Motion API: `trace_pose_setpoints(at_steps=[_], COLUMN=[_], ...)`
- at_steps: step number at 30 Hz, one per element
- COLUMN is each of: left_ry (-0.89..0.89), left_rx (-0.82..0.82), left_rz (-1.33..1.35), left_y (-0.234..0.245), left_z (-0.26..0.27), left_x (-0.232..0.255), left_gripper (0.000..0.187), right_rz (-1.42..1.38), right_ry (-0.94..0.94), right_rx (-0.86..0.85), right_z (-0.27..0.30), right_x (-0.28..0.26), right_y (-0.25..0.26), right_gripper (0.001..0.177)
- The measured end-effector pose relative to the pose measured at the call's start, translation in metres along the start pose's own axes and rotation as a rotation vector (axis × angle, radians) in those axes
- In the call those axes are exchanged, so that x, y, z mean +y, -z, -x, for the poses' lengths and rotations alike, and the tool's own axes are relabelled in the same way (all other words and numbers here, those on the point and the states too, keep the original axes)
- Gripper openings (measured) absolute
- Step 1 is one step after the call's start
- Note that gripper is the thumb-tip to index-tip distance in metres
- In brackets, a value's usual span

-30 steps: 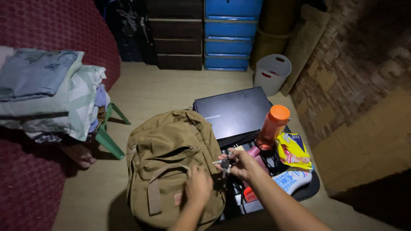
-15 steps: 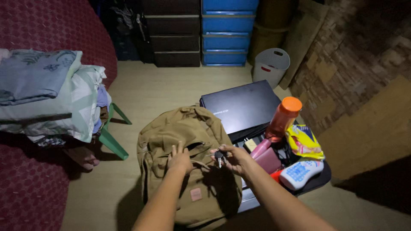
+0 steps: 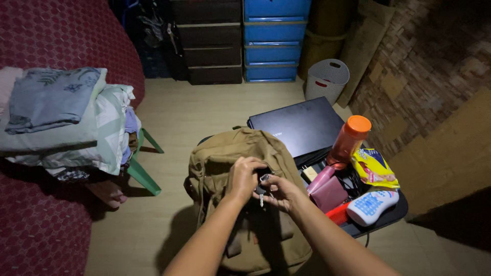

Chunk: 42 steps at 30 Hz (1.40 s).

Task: The person packs a tan backpack with daily essentials. They place keys, a pink wallet, a red comb, a pink bottle, a yellow packet, a black cable, a white bottle, and a black laptop into the bag, then place the laptop into a black sleeve and insert it into the backpack.

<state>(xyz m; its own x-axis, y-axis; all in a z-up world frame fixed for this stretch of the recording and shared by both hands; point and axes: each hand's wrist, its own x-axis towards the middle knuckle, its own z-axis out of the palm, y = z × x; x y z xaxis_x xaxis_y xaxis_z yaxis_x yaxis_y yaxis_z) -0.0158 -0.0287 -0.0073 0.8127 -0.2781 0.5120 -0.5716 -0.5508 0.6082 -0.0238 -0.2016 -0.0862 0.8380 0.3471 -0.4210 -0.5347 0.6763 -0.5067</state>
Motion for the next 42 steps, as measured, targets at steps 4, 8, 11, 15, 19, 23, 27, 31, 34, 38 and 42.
trace_pose_setpoints(at_steps=[4, 8, 11, 15, 19, 23, 27, 31, 34, 38, 42], left_ry=[0.127, 0.064, 0.02, 0.013, -0.398, -0.21, -0.105, -0.268, -0.084, -0.094, -0.067], left_rx=[-0.091, -0.094, -0.117, -0.168, -0.06, -0.267, -0.246, -0.057, -0.271, -0.216, -0.172], left_rz=[-0.086, -0.105, -0.062, -0.109, -0.454, -0.574, -0.494, -0.432, -0.366, -0.451, -0.538], left_y=[0.009, 0.013, 0.016, 0.024, 0.035, 0.041, 0.043, 0.043, 0.046, 0.033, 0.003], left_z=[0.007, 0.011, 0.023, 0.029, 0.022, 0.014, 0.013, 0.024, 0.022, 0.019, 0.015], left_x=[0.015, 0.018, 0.017, 0.011, 0.001, -0.006, -0.009, -0.007, -0.01, -0.016, -0.02], left_gripper=[0.045, 0.045, 0.05, 0.057, 0.034, 0.044, 0.063, 0.054, 0.072, 0.051, 0.034], right_rz=[0.095, 0.173, 0.178, 0.126, 0.205, 0.106, 0.031, 0.018, -0.094, -0.052, 0.112], right_ry=[0.092, 0.078, 0.074, 0.019, 0.004, 0.011, 0.03, -0.075, 0.018, 0.118, 0.13], right_rx=[0.096, 0.139, 0.189, 0.189, 0.143, 0.395, 0.232, -0.003, 0.015, 0.033, 0.128], right_z=[-0.008, -0.014, -0.025, -0.056, -0.089, -0.12, -0.146, -0.142, -0.127, -0.094, -0.066], right_x=[0.007, 0.01, 0.019, 0.033, 0.045, 0.069, 0.074, 0.054, 0.053, 0.05, 0.035], right_y=[0.01, 0.016, 0.021, 0.022, 0.024, 0.03, 0.039, 0.052, 0.037, 0.014, 0.014], right_gripper=[0.031, 0.034, 0.029, 0.014, 0.017, 0.032, 0.027, 0.02, 0.014, 0.015, 0.029])
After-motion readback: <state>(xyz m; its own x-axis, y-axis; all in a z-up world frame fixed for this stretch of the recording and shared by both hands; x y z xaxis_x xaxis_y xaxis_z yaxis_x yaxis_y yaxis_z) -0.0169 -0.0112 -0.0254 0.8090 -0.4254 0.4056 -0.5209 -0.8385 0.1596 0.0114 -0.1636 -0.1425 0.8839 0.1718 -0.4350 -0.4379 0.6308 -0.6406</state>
